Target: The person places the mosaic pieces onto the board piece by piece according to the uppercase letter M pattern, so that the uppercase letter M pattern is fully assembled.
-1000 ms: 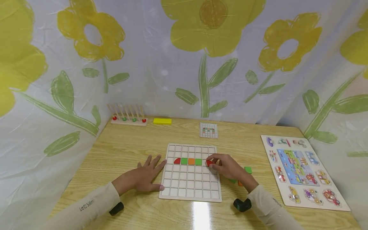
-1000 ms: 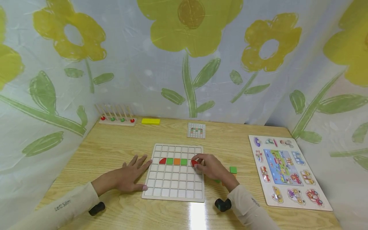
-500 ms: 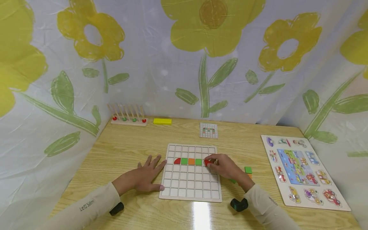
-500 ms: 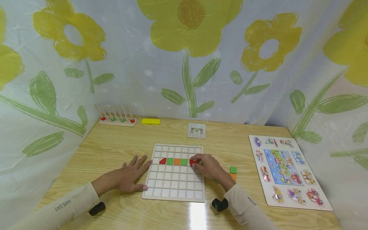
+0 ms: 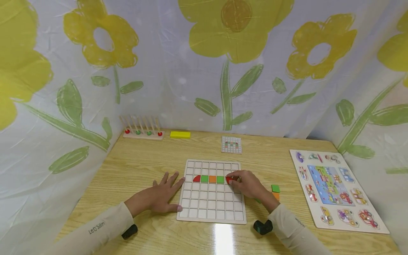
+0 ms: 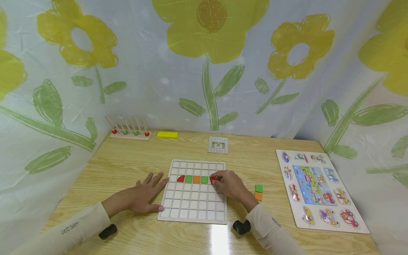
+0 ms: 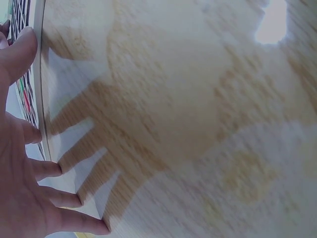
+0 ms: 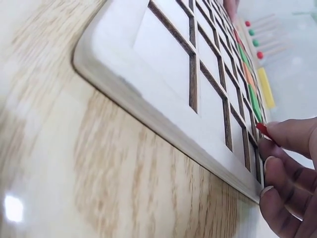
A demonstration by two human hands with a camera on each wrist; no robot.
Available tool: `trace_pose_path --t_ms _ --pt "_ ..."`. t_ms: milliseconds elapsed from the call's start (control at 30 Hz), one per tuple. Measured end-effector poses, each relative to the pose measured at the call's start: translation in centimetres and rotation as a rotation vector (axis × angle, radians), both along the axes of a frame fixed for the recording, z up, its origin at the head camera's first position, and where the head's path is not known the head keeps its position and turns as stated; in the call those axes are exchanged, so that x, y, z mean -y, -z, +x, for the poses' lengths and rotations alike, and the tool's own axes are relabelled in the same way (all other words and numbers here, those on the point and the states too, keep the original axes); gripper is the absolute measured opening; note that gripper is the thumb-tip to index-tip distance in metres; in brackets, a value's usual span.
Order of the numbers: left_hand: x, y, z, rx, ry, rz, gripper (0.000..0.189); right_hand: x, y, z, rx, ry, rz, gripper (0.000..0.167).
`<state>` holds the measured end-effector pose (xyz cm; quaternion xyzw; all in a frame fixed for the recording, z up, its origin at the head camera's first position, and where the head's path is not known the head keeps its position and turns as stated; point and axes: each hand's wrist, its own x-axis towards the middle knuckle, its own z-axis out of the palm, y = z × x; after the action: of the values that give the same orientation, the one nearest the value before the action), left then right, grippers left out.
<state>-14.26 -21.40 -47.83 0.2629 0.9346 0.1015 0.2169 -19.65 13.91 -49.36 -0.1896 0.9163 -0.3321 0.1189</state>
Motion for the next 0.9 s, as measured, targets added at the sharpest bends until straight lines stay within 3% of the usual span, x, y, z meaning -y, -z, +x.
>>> trace_pose_path --t_ms 400,900 --pt "-0.11 0.06 -0.07 0.005 -0.010 -0.016 0.103 -0.03 -0.25 -0.02 0.049 0.035 -0.002 0.028" --pt "-0.09 0.11 0.04 0.015 -0.023 -0.005 0.102 0.42 -0.05 -0.31 0.069 0.108 0.035 0.017"
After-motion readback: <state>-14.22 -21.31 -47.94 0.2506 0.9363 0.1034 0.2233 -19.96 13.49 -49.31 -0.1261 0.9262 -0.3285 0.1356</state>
